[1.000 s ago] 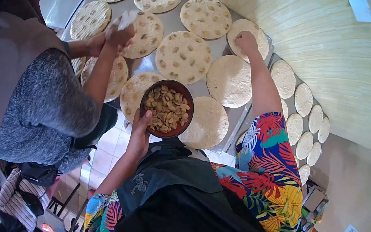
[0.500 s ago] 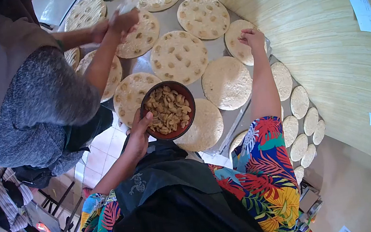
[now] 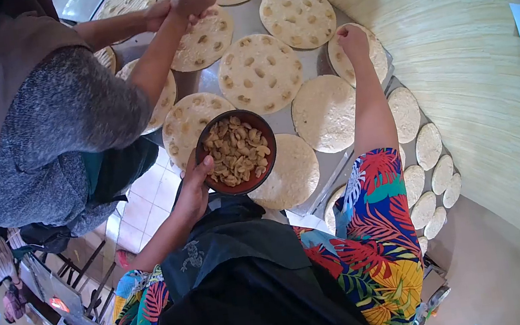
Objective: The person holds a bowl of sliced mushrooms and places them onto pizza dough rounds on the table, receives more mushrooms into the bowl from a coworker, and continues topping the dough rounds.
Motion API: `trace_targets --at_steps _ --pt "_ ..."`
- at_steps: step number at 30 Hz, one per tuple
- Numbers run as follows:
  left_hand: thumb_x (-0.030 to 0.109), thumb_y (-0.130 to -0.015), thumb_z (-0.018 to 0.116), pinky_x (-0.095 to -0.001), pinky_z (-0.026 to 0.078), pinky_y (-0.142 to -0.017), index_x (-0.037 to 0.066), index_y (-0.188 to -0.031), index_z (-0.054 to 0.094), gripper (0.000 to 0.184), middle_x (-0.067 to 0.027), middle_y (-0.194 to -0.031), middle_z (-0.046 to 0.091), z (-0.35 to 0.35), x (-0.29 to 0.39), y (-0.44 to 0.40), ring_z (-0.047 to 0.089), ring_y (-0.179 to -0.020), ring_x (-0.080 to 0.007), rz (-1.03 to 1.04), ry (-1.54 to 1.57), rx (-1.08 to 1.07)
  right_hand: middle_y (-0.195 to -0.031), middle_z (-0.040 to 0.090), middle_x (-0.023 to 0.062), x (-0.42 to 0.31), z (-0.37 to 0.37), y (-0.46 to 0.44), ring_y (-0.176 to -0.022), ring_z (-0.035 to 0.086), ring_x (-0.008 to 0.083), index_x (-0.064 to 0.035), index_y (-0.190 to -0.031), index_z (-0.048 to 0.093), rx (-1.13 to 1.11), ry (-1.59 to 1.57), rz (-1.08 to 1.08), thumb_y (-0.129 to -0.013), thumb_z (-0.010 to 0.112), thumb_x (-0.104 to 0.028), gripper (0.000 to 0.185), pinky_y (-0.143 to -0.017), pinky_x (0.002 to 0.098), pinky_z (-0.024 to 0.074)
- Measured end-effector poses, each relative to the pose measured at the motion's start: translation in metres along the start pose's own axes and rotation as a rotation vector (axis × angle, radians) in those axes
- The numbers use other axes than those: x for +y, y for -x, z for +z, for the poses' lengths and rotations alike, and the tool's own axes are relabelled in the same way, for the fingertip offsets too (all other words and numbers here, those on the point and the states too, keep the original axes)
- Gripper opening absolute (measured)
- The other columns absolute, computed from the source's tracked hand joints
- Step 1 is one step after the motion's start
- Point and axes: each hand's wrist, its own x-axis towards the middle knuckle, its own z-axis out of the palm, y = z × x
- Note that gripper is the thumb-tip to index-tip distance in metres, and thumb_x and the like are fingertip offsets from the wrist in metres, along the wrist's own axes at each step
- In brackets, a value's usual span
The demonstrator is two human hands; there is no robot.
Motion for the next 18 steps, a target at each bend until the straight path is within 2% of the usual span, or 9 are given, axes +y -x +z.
trace_targets --at_steps 2,6,9,11,13,15,16,17,18 --pt "0.037 -0.086 0.057 -0.0349 0.026 -0.105 0.002 -0.137 0.026 0.07 -0.0116 -0.136 0.037 -0.005 -0.004 -0.002 0.033 -0.127 -0.0219 0.001 0.01 0.002 -0.08 0.064 0.011 -0.004 0.001 0.002 -0.079 0.061 0.0288 -0.0083 -0.079 0.065 0.09 0.135 -0.034 -0.074 0.06 -0.015 0.01 -0.068 0.0407 0.0478" --pt "0.042 -0.084 0.059 -0.0344 0.028 -0.104 0.002 -0.137 0.026 0.074 -0.0099 -0.134 0.039 -0.007 -0.005 -0.003 0.036 -0.125 -0.0209 -0.032 0.052 -0.005 -0.08 0.062 0.0116 -0.001 0.01 0.003 -0.08 0.06 0.0302 -0.0077 -0.082 0.064 0.113 0.245 -0.079 -0.078 0.059 -0.019 0.013 -0.067 0.0428 0.0468" --pt "0.047 -0.089 0.049 -0.0378 0.027 -0.106 0.003 -0.135 0.03 0.067 -0.0109 -0.135 0.041 -0.01 0.0 -0.007 0.037 -0.126 -0.0217 -0.027 0.076 -0.067 -0.078 0.063 0.0112 -0.048 -0.02 0.016 -0.074 0.061 0.0269 -0.0066 -0.086 0.064 0.255 0.146 -0.128 -0.08 0.06 -0.019 0.014 -0.065 0.0389 0.0476" --pt "0.048 -0.089 0.049 -0.0384 0.027 -0.106 0.004 -0.136 0.029 0.068 -0.011 -0.136 0.04 -0.007 0.005 -0.007 0.037 -0.126 -0.0223 -0.015 0.074 -0.064 -0.077 0.063 0.0096 -0.117 -0.057 0.053 -0.068 0.06 0.0212 -0.0052 -0.089 0.065 0.264 -0.257 -0.14 -0.081 0.062 -0.017 0.015 -0.064 0.0332 0.0478" --pt "0.051 -0.088 0.047 -0.0403 0.027 -0.107 0.005 -0.137 0.026 0.071 -0.0113 -0.138 0.038 0.002 0.014 -0.005 0.037 -0.126 -0.0233 -0.011 0.044 -0.073 -0.077 0.064 0.0079 -0.165 -0.081 0.096 -0.065 0.058 0.0171 -0.0047 -0.092 0.065 0.135 -0.451 -0.168 -0.081 0.063 -0.014 0.014 -0.063 0.0291 0.0473" --pt "0.051 -0.088 0.048 -0.0408 0.027 -0.106 0.005 -0.137 0.026 0.071 -0.0114 -0.138 0.037 0.003 0.013 -0.005 0.037 -0.127 -0.0232 -0.019 0.031 -0.078 -0.078 0.064 0.0083 -0.212 -0.106 0.143 -0.066 0.059 0.0179 -0.0041 -0.09 0.065 -0.11 -0.556 -0.211 -0.081 0.062 -0.013 0.013 -0.063 0.029 0.0471" --pt "0.052 -0.088 0.048 -0.0413 0.027 -0.106 0.005 -0.137 0.026 0.072 -0.0116 -0.138 0.037 0.004 0.013 -0.005 0.036 -0.127 -0.0231 -0.028 0.025 -0.079 -0.078 0.063 0.0088 -0.229 -0.111 0.164 -0.067 0.059 0.0193 -0.0043 -0.089 0.064 -0.179 -0.52 -0.238 -0.079 0.063 -0.013 0.013 -0.063 0.0302 0.0473" --pt "0.052 -0.085 0.053 -0.0355 0.029 -0.103 0.005 -0.137 0.026 0.075 -0.0087 -0.135 0.037 0.009 0.017 -0.004 0.034 -0.126 -0.019 0.002 0.039 -0.136 -0.078 0.063 0.0093 -0.242 -0.115 0.18 -0.069 0.06 0.0207 -0.0046 -0.089 0.064 -0.248 -0.481 -0.264 -0.077 0.063 -0.013 0.014 -0.062 0.0314 0.0476" --pt "0.052 -0.085 0.053 -0.0355 0.029 -0.103 0.005 -0.137 0.026 0.075 -0.0087 -0.135 0.037 0.011 0.017 -0.003 0.034 -0.126 -0.019 0.003 0.034 -0.15 -0.078 0.062 0.0094 -0.249 -0.112 0.193 -0.072 0.06 0.0218 -0.0052 -0.087 0.064 -0.274 -0.404 -0.336 -0.075 0.064 -0.013 0.014 -0.064 0.0332 0.0471"
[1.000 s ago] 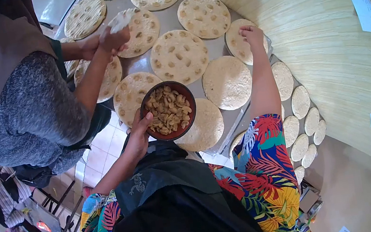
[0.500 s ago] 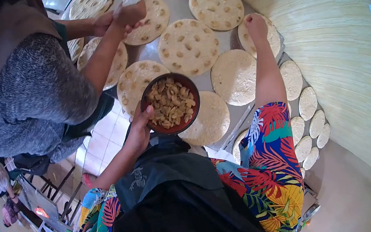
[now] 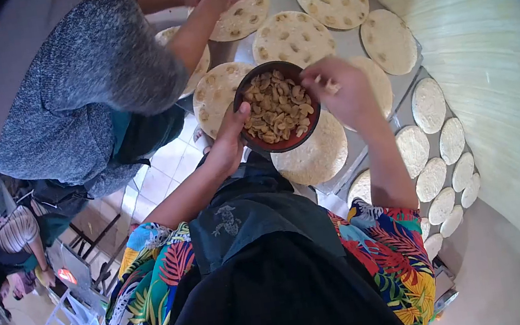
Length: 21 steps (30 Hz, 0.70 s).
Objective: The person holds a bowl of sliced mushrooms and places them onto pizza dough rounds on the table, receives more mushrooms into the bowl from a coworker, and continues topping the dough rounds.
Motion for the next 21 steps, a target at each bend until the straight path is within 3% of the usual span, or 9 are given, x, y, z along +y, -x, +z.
trace_targets --at_steps 5,7,14,16,21 --pt "0.048 -0.086 0.055 -0.0345 0.032 -0.1 0.005 -0.133 0.031 0.069 -0.0088 -0.128 0.043 0.021 0.001 0.004 0.039 -0.12 -0.0179 0.029 -0.087 0.051 -0.077 0.061 0.0074 -0.018 0.038 0.03 -0.079 0.059 0.0238 -0.0078 -0.083 0.063 -0.038 0.417 -0.115 -0.068 0.064 -0.012 0.015 -0.071 0.0374 0.0438" --pt "0.047 -0.086 0.055 -0.0346 0.032 -0.1 0.005 -0.132 0.031 0.067 -0.0089 -0.127 0.043 0.019 -0.003 0.003 0.04 -0.119 -0.0182 0.032 -0.077 0.038 -0.077 0.061 0.0054 -0.017 0.049 0.039 -0.079 0.057 0.0231 -0.0086 -0.082 0.062 0.129 0.451 -0.145 -0.067 0.064 -0.011 0.015 -0.073 0.0366 0.0415" --pt "0.045 -0.086 0.055 -0.0352 0.031 -0.099 0.005 -0.13 0.033 0.063 -0.0089 -0.124 0.044 0.013 -0.007 0.006 0.041 -0.116 -0.0185 0.011 -0.009 -0.057 -0.074 0.058 0.006 -0.037 0.036 0.055 -0.074 0.056 0.0255 -0.0061 -0.083 0.061 0.255 0.167 -0.094 -0.071 0.06 -0.003 0.013 -0.067 0.0362 0.0437" --pt "0.045 -0.087 0.055 -0.0349 0.032 -0.099 0.005 -0.13 0.033 0.063 -0.0088 -0.123 0.044 0.013 -0.007 0.008 0.042 -0.115 -0.0182 0.011 -0.021 -0.074 -0.078 0.058 0.0075 -0.043 0.034 0.056 -0.076 0.057 0.0254 -0.0056 -0.087 0.062 0.297 0.024 0.028 -0.072 0.059 -0.001 0.016 -0.066 0.0355 0.0459" --pt "0.044 -0.087 0.055 -0.0332 0.033 -0.097 0.005 -0.13 0.033 0.062 -0.0085 -0.122 0.045 0.017 -0.007 0.014 0.043 -0.113 -0.0175 0.013 -0.026 -0.118 -0.083 0.054 0.0065 -0.046 0.043 0.043 -0.081 0.056 0.0234 -0.0072 -0.087 0.062 0.31 0.28 -0.205 -0.069 0.059 -0.005 0.018 -0.066 0.0343 0.0463"
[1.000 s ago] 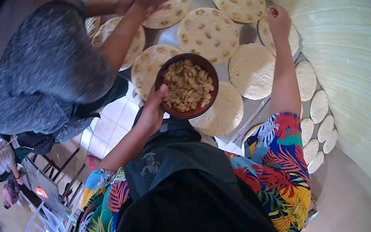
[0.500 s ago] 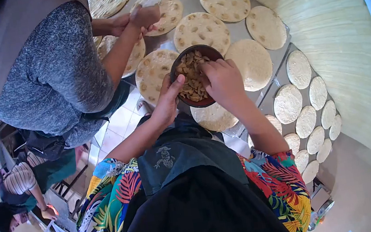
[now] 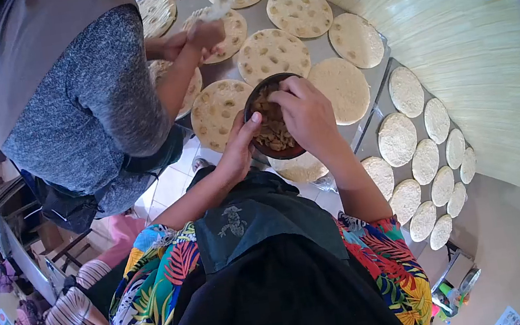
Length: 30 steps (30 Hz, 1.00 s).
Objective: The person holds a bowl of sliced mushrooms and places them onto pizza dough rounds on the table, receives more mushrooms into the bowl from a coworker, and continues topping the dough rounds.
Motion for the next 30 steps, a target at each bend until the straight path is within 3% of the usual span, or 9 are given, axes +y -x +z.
trace_targets --at_steps 8,10,11,14,15,17,21,24,30 --pt "0.043 -0.086 0.057 -0.0318 0.032 -0.098 0.003 -0.131 0.031 0.065 -0.0105 -0.125 0.044 0.005 0.003 0.007 0.041 -0.117 -0.018 -0.04 -0.081 0.044 -0.082 0.054 0.0073 -0.001 0.016 -0.001 -0.08 0.055 0.0254 -0.0061 -0.082 0.062 -0.075 0.157 -0.148 -0.066 0.061 -0.007 0.016 -0.066 0.0349 0.0463" --pt "0.043 -0.086 0.057 -0.0322 0.031 -0.099 0.003 -0.131 0.031 0.066 -0.0111 -0.126 0.044 0.002 0.003 0.007 0.041 -0.118 -0.0188 -0.039 -0.067 0.038 -0.08 0.054 0.0064 -0.004 0.016 0.003 -0.076 0.057 0.0215 -0.0038 -0.081 0.06 -0.015 -0.188 0.082 -0.069 0.064 -0.006 0.012 -0.065 0.0319 0.0458" --pt "0.043 -0.085 0.057 -0.0326 0.031 -0.1 0.002 -0.131 0.031 0.067 -0.0116 -0.126 0.044 0.0 0.001 0.006 0.04 -0.119 -0.0197 -0.043 -0.058 0.026 -0.08 0.054 0.0064 -0.004 0.015 0.005 -0.076 0.057 0.0215 -0.0038 -0.081 0.06 -0.017 -0.189 0.078 -0.069 0.064 -0.006 0.012 -0.065 0.0319 0.0458" --pt "0.044 -0.085 0.058 -0.0331 0.03 -0.1 0.001 -0.131 0.031 0.069 -0.0121 -0.125 0.044 -0.003 -0.002 0.005 0.04 -0.119 -0.0206 -0.035 -0.036 0.031 -0.078 0.055 0.0029 0.009 0.016 0.011 -0.069 0.054 0.0091 -0.0025 -0.081 0.057 -0.023 -0.759 0.427 -0.081 0.061 -0.008 0.006 -0.061 0.0245 0.0453" --pt "0.044 -0.085 0.058 -0.0331 0.03 -0.1 0.001 -0.131 0.031 0.069 -0.0121 -0.125 0.044 -0.006 -0.004 0.003 0.04 -0.119 -0.0206 -0.035 -0.034 0.027 -0.078 0.055 0.0029 0.013 0.014 0.014 -0.069 0.054 0.0091 -0.0025 -0.081 0.057 -0.022 -0.755 0.427 -0.081 0.061 -0.008 0.006 -0.061 0.0245 0.0453" --pt "0.045 -0.084 0.059 -0.0338 0.029 -0.101 0.001 -0.131 0.03 0.071 -0.0119 -0.125 0.044 -0.012 -0.008 0.001 0.04 -0.119 -0.0208 -0.038 -0.038 0.0 -0.078 0.058 0.0051 0.014 0.008 0.015 -0.067 0.056 0.0108 -0.0031 -0.083 0.056 -0.111 -1.266 0.733 -0.082 0.056 -0.006 0.003 -0.06 0.0247 0.0473" --pt "0.046 -0.083 0.059 -0.0339 0.028 -0.101 0.0 -0.132 0.03 0.073 -0.0115 -0.125 0.045 -0.013 -0.014 -0.002 0.04 -0.118 -0.0205 -0.023 -0.024 0.001 -0.079 0.059 0.0074 0.014 -0.004 0.012 -0.063 0.057 0.0141 -0.0037 -0.088 0.055 -0.153 -1.614 0.794 -0.083 0.054 -0.004 0.005 -0.059 0.0264 0.0497" --pt "0.047 -0.083 0.058 -0.0337 0.029 -0.098 0.001 -0.132 0.031 0.073 -0.0107 -0.124 0.045 -0.016 -0.019 -0.006 0.041 -0.114 -0.0206 -0.052 -0.056 0.01 -0.077 0.06 0.0066 0.029 -0.009 0.016 -0.062 0.057 0.0138 -0.0039 -0.09 0.056 -0.16 -1.663 0.92 -0.084 0.057 -0.007 0.007 -0.058 0.0265 0.0493" --pt "0.042 -0.086 0.056 -0.0359 0.031 -0.099 0.007 -0.136 0.028 0.068 -0.008 -0.13 0.042 -0.009 -0.01 -0.001 0.039 -0.119 -0.0211 -0.059 -0.039 0.031 -0.074 0.061 0.0044 0.104 -0.051 0.002 -0.062 0.059 0.0113 -0.0045 -0.095 0.059 0.06 -1.397 0.861 -0.085 0.06 -0.011 0.012 -0.054 0.0238 0.0487"
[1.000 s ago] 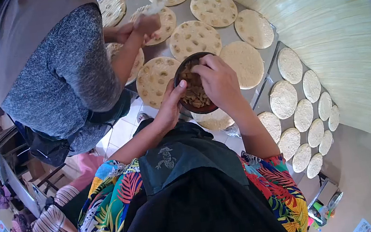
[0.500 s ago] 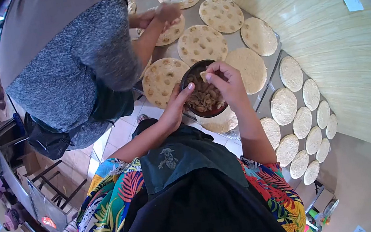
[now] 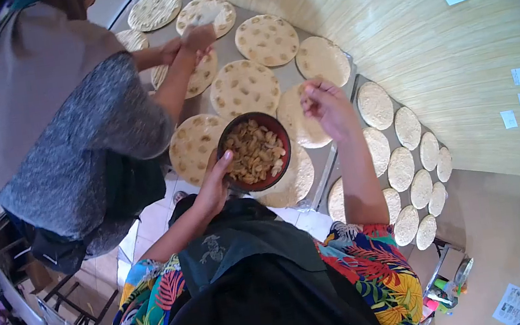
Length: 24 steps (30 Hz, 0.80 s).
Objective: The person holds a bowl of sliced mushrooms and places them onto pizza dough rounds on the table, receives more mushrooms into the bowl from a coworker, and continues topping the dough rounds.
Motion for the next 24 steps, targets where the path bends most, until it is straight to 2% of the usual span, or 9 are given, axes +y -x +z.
trace_targets --at_steps 5,7,8,10,11,13,16,23,24 --pt "0.037 -0.088 0.055 -0.038 0.029 -0.105 0.006 -0.139 0.023 0.068 -0.0101 -0.137 0.035 -0.015 -0.006 0.0 0.034 -0.127 -0.0223 -0.019 0.118 -0.078 -0.075 0.061 0.0035 -0.045 -0.079 -0.091 -0.062 0.059 0.0117 -0.0025 -0.093 0.06 0.261 0.335 -0.114 -0.085 0.06 -0.012 0.012 -0.053 0.024 0.0478" --pt "0.039 -0.086 0.058 -0.0374 0.029 -0.105 0.005 -0.138 0.022 0.072 -0.011 -0.137 0.035 -0.022 -0.012 -0.002 0.033 -0.127 -0.0224 -0.014 0.144 -0.064 -0.074 0.061 0.0044 -0.045 -0.117 -0.142 -0.063 0.06 0.0118 -0.0012 -0.089 0.062 0.386 0.677 -0.206 -0.082 0.062 -0.012 0.013 -0.053 0.0254 0.0475" --pt "0.041 -0.084 0.06 -0.0375 0.029 -0.105 0.005 -0.138 0.022 0.076 -0.0108 -0.137 0.035 -0.024 -0.013 -0.001 0.034 -0.127 -0.0225 -0.044 0.153 -0.035 -0.074 0.061 0.0044 -0.045 -0.129 -0.164 -0.063 0.06 0.0118 -0.0012 -0.089 0.062 0.374 0.68 -0.198 -0.082 0.062 -0.012 0.013 -0.053 0.0254 0.0475" --pt "0.043 -0.081 0.063 -0.0377 0.03 -0.104 0.005 -0.138 0.022 0.079 -0.0107 -0.137 0.035 -0.022 -0.011 -0.002 0.034 -0.127 -0.0226 -0.073 0.167 0.01 -0.075 0.062 0.0054 -0.042 -0.147 -0.204 -0.066 0.058 0.0145 -0.0037 -0.087 0.063 0.345 1.173 -0.252 -0.081 0.06 -0.011 0.01 -0.058 0.0264 0.0475" --pt "0.045 -0.079 0.065 -0.0379 0.029 -0.105 0.005 -0.138 0.023 0.082 -0.0105 -0.136 0.036 -0.019 -0.004 0.0 0.035 -0.126 -0.0224 -0.088 0.166 -0.004 -0.075 0.062 0.0054 -0.04 -0.152 -0.219 -0.066 0.058 0.0145 -0.0037 -0.087 0.063 0.331 1.17 -0.245 -0.081 0.06 -0.011 0.01 -0.058 0.0264 0.0475" --pt "0.046 -0.077 0.066 -0.038 0.029 -0.105 0.005 -0.138 0.023 0.085 -0.0103 -0.136 0.036 -0.017 -0.002 -0.002 0.035 -0.126 -0.0222 -0.108 0.163 -0.001 -0.077 0.063 0.0099 -0.032 -0.158 -0.245 -0.072 0.06 0.022 -0.0055 -0.082 0.064 0.188 1.562 -0.346 -0.076 0.061 -0.012 0.009 -0.065 0.033 0.0482" --pt "0.055 -0.073 0.065 -0.0409 0.032 -0.104 0.005 -0.138 0.023 0.092 -0.0111 -0.137 0.037 -0.017 -0.002 -0.003 0.038 -0.126 -0.0241 -0.097 0.09 0.073 -0.086 0.065 0.0121 -0.025 -0.164 -0.267 -0.081 0.062 0.0288 -0.0094 -0.084 0.064 0.177 1.801 -0.211 -0.078 0.059 -0.018 0.012 -0.071 0.0393 0.0475" --pt "0.049 -0.08 0.062 -0.0376 0.031 -0.104 0.005 -0.137 0.024 0.082 -0.0111 -0.136 0.037 -0.018 0.001 -0.007 0.038 -0.124 -0.0213 -0.11 0.143 0.08 -0.086 0.065 0.0138 -0.016 -0.176 -0.271 -0.085 0.062 0.0287 -0.0096 -0.087 0.065 0.24 1.907 -0.343 -0.078 0.055 -0.013 0.013 -0.071 0.0379 0.0489" --pt "0.049 -0.08 0.062 -0.0375 0.031 -0.104 0.004 -0.137 0.024 0.081 -0.0111 -0.135 0.038 -0.018 0.001 -0.008 0.038 -0.125 -0.021 -0.112 0.154 0.067 -0.084 0.065 0.0137 -0.018 -0.181 -0.271 -0.08 0.064 0.027 -0.0077 -0.09 0.065 0.292 1.74 -0.403 -0.078 0.055 -0.009 0.015 -0.068 0.0357 0.0503"
